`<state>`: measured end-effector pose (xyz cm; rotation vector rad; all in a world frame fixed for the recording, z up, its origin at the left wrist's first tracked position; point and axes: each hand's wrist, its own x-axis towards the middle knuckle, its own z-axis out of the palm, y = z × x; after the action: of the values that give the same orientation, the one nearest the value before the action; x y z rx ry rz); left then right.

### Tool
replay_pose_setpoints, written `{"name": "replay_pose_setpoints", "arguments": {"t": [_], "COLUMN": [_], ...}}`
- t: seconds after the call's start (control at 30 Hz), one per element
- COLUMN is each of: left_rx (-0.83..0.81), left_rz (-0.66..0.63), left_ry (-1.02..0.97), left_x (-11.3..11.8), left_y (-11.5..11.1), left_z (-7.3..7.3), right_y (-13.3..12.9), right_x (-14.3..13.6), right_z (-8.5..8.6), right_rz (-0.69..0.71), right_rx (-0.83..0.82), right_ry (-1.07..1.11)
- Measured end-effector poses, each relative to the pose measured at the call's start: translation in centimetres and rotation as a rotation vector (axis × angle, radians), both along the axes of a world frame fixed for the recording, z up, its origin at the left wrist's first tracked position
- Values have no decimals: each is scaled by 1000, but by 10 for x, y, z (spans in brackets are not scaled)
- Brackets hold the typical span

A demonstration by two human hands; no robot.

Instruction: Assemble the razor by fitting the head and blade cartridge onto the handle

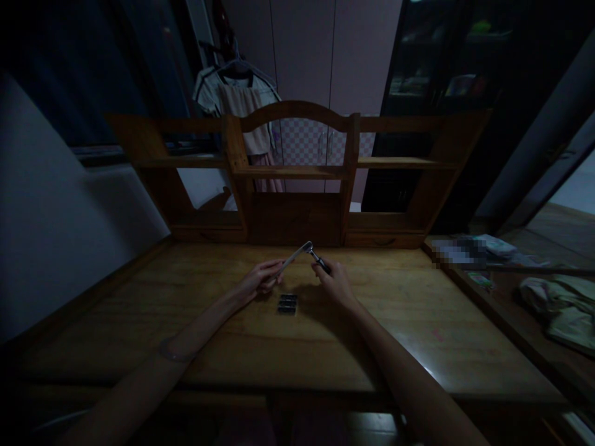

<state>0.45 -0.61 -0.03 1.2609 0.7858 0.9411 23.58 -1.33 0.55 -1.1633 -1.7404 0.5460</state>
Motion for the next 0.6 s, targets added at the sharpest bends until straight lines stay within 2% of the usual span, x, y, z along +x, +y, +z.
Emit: {"name": "replay_pose_setpoints", "arguments": {"t": [0.33,0.6], "left_rx": [11,13], "left_rz": [-9,6], "left_ry": [3,-11], "left_x": [0,-1], "left_y": [3,2], "left_z": [-2,0], "right_y": [-4,-3], "right_x": [-5,-3], "right_z": [-1,1], "right_rz": [50,29], "right_rx": [-19,-55], "right_ry": [-45,-2]}}
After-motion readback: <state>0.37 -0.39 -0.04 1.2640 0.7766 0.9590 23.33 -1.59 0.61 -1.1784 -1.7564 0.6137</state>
